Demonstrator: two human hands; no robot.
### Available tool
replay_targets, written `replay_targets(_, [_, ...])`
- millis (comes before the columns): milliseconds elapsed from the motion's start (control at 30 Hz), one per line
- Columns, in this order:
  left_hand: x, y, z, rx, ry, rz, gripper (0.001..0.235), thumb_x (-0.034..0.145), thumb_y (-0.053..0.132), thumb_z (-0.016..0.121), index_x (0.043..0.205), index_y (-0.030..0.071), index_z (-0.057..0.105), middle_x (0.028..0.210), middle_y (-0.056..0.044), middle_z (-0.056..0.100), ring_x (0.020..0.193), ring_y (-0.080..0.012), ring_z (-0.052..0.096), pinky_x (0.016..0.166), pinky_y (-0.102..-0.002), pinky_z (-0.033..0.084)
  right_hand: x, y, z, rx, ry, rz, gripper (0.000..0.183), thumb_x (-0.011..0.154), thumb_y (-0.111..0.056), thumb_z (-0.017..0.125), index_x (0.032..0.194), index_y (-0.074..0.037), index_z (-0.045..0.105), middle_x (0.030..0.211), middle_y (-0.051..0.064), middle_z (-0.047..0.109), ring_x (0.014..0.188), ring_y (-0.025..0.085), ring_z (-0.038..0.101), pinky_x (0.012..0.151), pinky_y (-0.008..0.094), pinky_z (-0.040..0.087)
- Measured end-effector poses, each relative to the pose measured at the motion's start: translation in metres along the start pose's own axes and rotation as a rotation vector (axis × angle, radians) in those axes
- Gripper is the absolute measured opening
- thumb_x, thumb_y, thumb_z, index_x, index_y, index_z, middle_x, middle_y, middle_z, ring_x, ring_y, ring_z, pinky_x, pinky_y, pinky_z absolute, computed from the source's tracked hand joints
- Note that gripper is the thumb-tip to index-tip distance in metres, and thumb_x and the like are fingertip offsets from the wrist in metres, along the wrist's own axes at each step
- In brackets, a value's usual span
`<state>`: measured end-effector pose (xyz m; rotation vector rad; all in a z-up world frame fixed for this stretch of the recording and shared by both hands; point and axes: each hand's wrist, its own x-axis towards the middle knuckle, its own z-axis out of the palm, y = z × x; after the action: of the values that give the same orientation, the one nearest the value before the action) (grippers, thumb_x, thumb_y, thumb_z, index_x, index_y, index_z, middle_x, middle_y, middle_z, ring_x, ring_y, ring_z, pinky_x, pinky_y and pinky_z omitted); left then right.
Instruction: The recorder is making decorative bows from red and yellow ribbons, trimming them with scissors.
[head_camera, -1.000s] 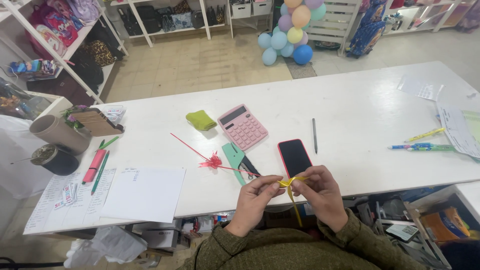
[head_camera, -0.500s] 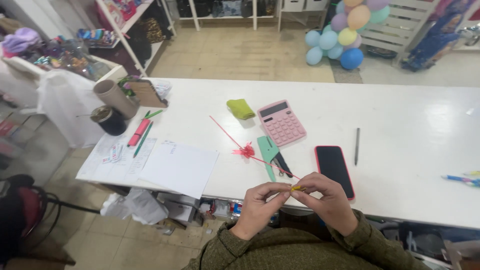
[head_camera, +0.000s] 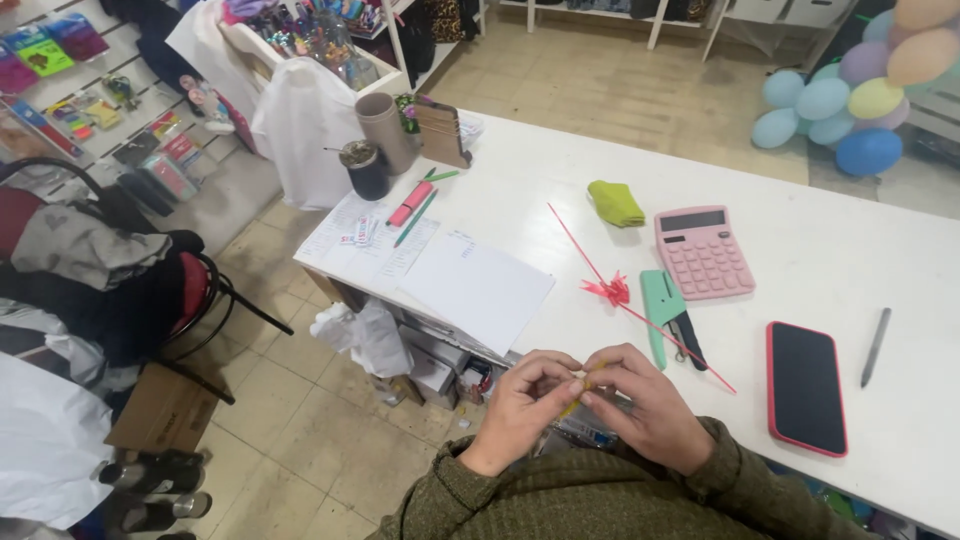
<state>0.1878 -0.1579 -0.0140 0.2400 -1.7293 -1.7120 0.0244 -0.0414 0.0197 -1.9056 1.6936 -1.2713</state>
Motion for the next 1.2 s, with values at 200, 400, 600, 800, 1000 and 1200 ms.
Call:
replay_targets(200, [-0.007, 0.019, -0.034, -0.228, -0.037, -0.162, 0.027, 0.091, 0.006, 0.072, 0.115, -0.003, 0.063, 0.102, -0.016, 0.075, 0.096, -0.0195, 0.075, 0.082, -0.026, 0.065, 0.017, 0.000, 0.025, 0.028, 0.027, 0.022, 0.014, 0.088, -0.017, 0.071, 0.099, -0.010, 0.074, 0.130, 0.010, 0.056, 0.108, 0.018, 0.062, 0.086, 0.029, 0.058])
replay_targets(400, [-0.011, 0.023, -0.051, -0.143, -0.034, -0.213, 0.032, 0.090, 0.009, 0.073, 0.119, -0.001, 0.065, 0.103, -0.013, 0.075, 0.089, -0.0151, 0.073, 0.077, -0.022, 0.063, 0.028, -0.010, 0.049, 0.043, 0.145, 0.060, 0.017, 0.090, -0.021, 0.068, 0.094, -0.006, 0.074, 0.128, 0.013, 0.060, 0.120, 0.025, 0.058, 0.100, 0.037, 0.052])
replay_targets(600, [-0.017, 0.033, -0.065, -0.081, -0.057, -0.247, 0.041, 0.088, 0.014, 0.074, 0.127, 0.004, 0.067, 0.099, -0.012, 0.076, 0.087, -0.0143, 0.072, 0.078, -0.025, 0.062, 0.030, -0.020, 0.058, 0.095, 0.178, 0.093, 0.012, 0.085, -0.018, 0.076, 0.094, -0.011, 0.079, 0.140, 0.013, 0.054, 0.128, 0.027, 0.052, 0.101, 0.039, 0.047])
replay_targets(800, [-0.019, 0.024, -0.074, -0.021, -0.060, -0.256, 0.029, 0.091, 0.011, 0.073, 0.119, 0.003, 0.073, 0.088, -0.007, 0.076, 0.062, -0.0043, 0.059, 0.052, -0.015, 0.048, 0.027, -0.025, 0.067, 0.129, 0.205, 0.080, 0.013, 0.084, -0.016, 0.077, 0.095, -0.012, 0.080, 0.141, 0.013, 0.053, 0.126, 0.026, 0.053, 0.100, 0.037, 0.048])
replay_targets(1000, [-0.018, 0.016, -0.079, 0.037, -0.118, -0.181, 0.031, 0.094, 0.019, 0.070, 0.120, 0.003, 0.075, 0.070, -0.001, 0.066, 0.051, -0.0041, 0.046, 0.043, -0.018, 0.035, 0.026, -0.031, 0.069, -0.002, 0.251, -0.002, 0.015, 0.083, -0.020, 0.078, 0.096, -0.015, 0.080, 0.140, 0.015, 0.053, 0.131, 0.030, 0.050, 0.106, 0.041, 0.046])
replay_targets(1200, [-0.019, 0.026, -0.084, 0.119, -0.171, -0.274, 0.032, 0.089, 0.025, 0.075, 0.114, 0.006, 0.077, 0.086, -0.007, 0.078, 0.068, -0.0074, 0.067, 0.061, -0.019, 0.056, 0.024, -0.027, 0.073, 0.058, 0.223, 0.051, 0.010, 0.080, -0.024, 0.080, 0.086, -0.017, 0.081, 0.146, 0.013, 0.050, 0.139, 0.032, 0.045, 0.114, 0.047, 0.041])
